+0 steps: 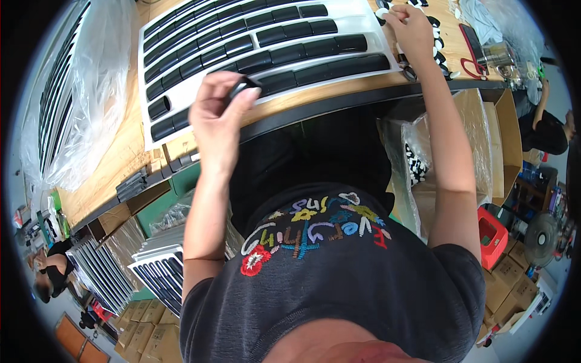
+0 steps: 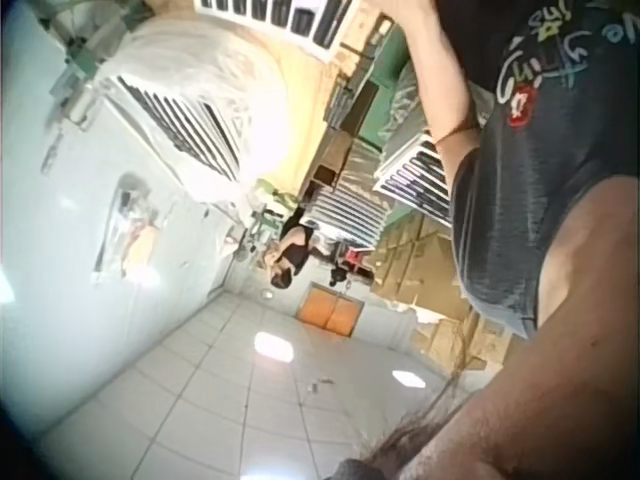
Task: Assembling small black plastic components with white inserts and placing them into a partitioned assembly tray.
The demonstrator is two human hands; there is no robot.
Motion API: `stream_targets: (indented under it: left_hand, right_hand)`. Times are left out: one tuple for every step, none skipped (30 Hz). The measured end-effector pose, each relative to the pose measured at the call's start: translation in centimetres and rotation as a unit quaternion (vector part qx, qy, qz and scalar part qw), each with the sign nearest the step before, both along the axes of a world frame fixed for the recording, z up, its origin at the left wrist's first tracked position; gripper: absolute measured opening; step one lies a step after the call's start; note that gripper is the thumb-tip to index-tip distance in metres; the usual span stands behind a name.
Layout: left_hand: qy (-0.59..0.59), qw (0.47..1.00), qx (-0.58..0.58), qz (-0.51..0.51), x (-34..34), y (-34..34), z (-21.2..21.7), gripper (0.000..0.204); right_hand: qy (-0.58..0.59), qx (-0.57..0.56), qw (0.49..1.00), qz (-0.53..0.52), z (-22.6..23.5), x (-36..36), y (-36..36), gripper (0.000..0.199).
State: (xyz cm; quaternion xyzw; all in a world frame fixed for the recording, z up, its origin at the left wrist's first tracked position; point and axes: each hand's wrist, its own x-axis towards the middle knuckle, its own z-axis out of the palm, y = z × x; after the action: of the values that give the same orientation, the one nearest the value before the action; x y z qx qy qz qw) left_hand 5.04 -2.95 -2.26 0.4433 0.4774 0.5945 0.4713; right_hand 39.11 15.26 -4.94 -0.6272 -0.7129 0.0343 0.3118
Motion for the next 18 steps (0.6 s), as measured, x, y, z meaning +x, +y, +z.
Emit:
stream_targets:
  left_hand:
    - [-0.096,0.994,-0.022,-0.036,1.5,0.3,0.1,0.025]
    - [-0.143,0.987,-0.055,-0.048,2.2,0.3,-0.5,0.025]
    - [-0.183,0.978,-0.061,-0.076,2.9,0.4,-0.6,0.023]
    - [-0.221,0.968,-0.068,-0.095,3.2,0.3,-0.9,0.022]
    - [-0.229,0.966,-0.058,-0.109,3.0,-0.1,-1.3,0.023]
    - [-0.246,0.961,-0.062,-0.113,3.3,-0.1,-1.2,0.025]
    - [-0.249,0.96,-0.063,-0.115,3.7,0.0,-1.1,0.026]
    - [-0.251,0.958,-0.066,-0.119,4.0,0.3,-1.1,0.027]
    - [-0.261,0.953,-0.081,-0.128,3.9,0.4,-1.2,0.025]
    - [-0.257,0.955,-0.084,-0.123,3.6,0.6,-1.6,0.025]
    - [-0.259,0.953,-0.067,-0.145,3.6,0.8,-2.1,0.024]
    - [-0.261,0.949,-0.051,-0.169,3.7,0.9,-2.3,0.023]
    - [-0.259,0.95,-0.049,-0.165,4.1,0.9,-2.0,0.022]
    - [-0.258,0.95,-0.052,-0.167,4.3,0.9,-1.8,0.022]
    - [-0.21,0.964,-0.032,-0.159,4.6,0.7,-1.6,0.022]
    - [-0.161,0.975,-0.011,-0.151,4.6,0.8,-1.4,0.023]
    - [-0.142,0.979,-0.009,-0.148,5.0,0.7,-1.2,0.024]
    - [-0.142,0.979,-0.012,-0.147,5.3,0.6,-0.9,0.024]
  right_hand:
    - [-0.034,-0.04,0.999,-0.009,-1.4,1.6,1.5,0.027]
    - [-0.067,-0.081,0.994,-0.01,-1.9,1.6,2.0,0.041]
    - [-0.065,0.04,0.997,0.027,-2.7,2.0,1.6,0.032]
    - [-0.06,0.037,0.997,0.035,-1.6,0.6,0.6,0.032]
    - [-0.007,0.081,0.997,0.012,0.8,-1.9,-0.9,0.028]
    - [0.045,0.123,0.991,-0.018,2.3,-3.3,-2.4,0.026]
    - [0.19,0.058,0.979,0.054,2.4,-2.8,-3.4,0.02]
    - [0.33,-0.01,0.936,0.121,2.3,-2.2,-4.5,0.015]
    - [0.33,-0.096,0.926,0.157,3.7,-3.6,-7.0,0.014]
    - [0.325,-0.178,0.909,0.189,5.7,-5.3,-9.8,0.012]
    - [0.296,-0.21,0.909,0.204,6.7,-6.6,-11.9,0.012]
    - [0.267,-0.24,0.908,0.216,7.3,-7.4,-13.4,0.012]
    - [0.27,-0.242,0.907,0.213,7.4,-7.9,-14.1,0.012]
    - [0.275,-0.255,0.897,0.233,7.4,-8.2,-14.6,0.013]
    - [0.28,-0.268,0.886,0.253,7.3,-8.4,-15.0,0.014]
    - [0.281,-0.27,0.886,0.251,7.2,-8.5,-15.2,0.014]
    - [0.296,-0.285,0.879,0.241,7.1,-8.6,-15.3,0.015]
    - [0.31,-0.3,0.872,0.231,7.0,-8.8,-15.4,0.017]
